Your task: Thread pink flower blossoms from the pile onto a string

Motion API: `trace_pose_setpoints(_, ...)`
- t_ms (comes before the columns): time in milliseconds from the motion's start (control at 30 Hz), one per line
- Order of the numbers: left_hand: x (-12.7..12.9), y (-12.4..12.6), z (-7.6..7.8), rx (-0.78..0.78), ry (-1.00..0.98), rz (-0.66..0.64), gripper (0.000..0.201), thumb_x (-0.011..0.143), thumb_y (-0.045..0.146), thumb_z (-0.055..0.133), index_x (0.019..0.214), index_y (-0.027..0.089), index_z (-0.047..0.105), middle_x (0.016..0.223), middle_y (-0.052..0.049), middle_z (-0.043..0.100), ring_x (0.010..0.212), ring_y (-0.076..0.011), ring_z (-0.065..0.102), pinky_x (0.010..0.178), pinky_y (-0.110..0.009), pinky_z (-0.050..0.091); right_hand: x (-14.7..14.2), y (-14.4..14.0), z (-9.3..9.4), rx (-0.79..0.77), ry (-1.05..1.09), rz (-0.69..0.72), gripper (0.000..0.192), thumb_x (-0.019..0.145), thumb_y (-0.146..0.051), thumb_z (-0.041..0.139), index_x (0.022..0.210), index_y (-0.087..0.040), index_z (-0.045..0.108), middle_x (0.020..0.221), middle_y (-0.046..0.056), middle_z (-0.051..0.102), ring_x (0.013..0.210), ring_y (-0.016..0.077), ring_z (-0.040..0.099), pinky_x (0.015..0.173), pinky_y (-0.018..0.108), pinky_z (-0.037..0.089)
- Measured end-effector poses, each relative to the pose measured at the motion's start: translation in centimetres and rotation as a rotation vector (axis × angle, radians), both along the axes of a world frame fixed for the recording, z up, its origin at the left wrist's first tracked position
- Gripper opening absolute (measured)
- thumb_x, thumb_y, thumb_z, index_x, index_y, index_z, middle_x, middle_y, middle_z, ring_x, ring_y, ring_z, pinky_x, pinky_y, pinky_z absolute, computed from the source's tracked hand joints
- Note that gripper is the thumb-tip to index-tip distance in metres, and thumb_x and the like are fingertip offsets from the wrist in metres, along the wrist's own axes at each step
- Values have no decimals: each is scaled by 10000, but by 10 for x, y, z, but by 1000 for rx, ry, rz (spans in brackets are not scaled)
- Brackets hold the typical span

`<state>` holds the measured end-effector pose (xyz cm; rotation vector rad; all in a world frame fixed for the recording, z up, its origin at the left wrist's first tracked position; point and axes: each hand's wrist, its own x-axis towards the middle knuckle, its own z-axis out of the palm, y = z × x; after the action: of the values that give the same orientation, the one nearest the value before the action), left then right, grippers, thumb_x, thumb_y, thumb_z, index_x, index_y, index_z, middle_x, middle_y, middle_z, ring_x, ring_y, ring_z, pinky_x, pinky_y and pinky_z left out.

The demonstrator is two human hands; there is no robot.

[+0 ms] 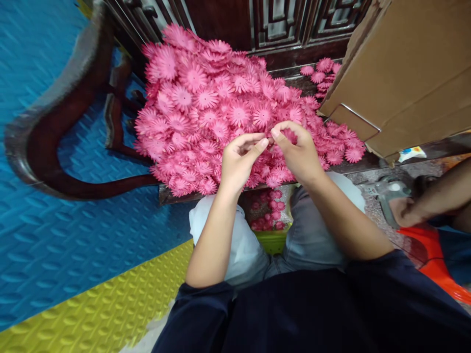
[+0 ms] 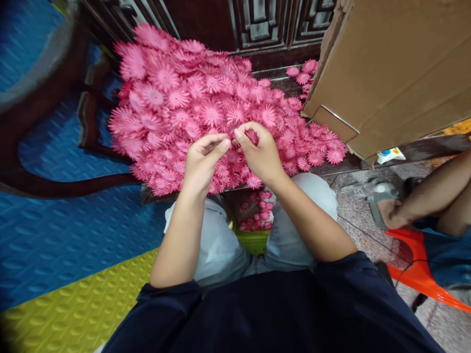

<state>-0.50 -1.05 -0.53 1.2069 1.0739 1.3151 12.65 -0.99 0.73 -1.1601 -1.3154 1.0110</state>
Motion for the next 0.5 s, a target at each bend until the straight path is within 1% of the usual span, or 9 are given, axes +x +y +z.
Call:
trace_pose_setpoints(100,0,0,-1,-41,-30,10,159,684,342,743,787,224,718,834,-1,723,804,-124,652,802,-275,516,-1,0,-2,-44,55,20,171,835,-364,565,761,-217,517,730,-16,589,685,109,583,678,273,504)
trace_pose_setpoints(167,0,0,-2,-69,-40,25,92,716,294,714,765,216,711,817,-2,717,803,-126,650,813,-284,514,-1,0,-3,-56,75,23,169,834,-364,564,767,-218,514,737,-13,587,712,118,595,684,278,506)
trace_pose_setpoints(267,0,1,-3,-115,-71,38,32,739,231,675,739,205,694,771,4,695,736,-109,631,756,-263,512,0,1,-3,-14,15,-26,149,836,-335,562,762,-214,517,754,-11,576,771,122,588,761,288,498)
trace_pose_setpoints(333,0,2,-4,-134,-77,41,49,758,226,649,729,199,677,735,9,673,687,-99,609,698,-244,503,1,2,-3,23,-44,-75,135,838,-308,557,755,-209,519,758,-14,566,785,117,572,824,294,479)
trace_pose_setpoints(400,-1,1,-5,-100,-17,51,94,785,250,625,713,192,644,701,11,644,665,-98,588,669,-235,490,2,2,-4,18,-58,-97,119,841,-281,547,753,-206,518,753,-18,557,774,112,561,850,295,465)
trace_pose_setpoints(500,-2,0,-5,74,159,121,159,830,310,582,722,193,585,722,-1,622,708,-111,581,709,-243,478,0,2,-7,-53,-19,-75,111,849,-266,529,756,-208,516,733,-24,550,711,103,546,802,288,470)
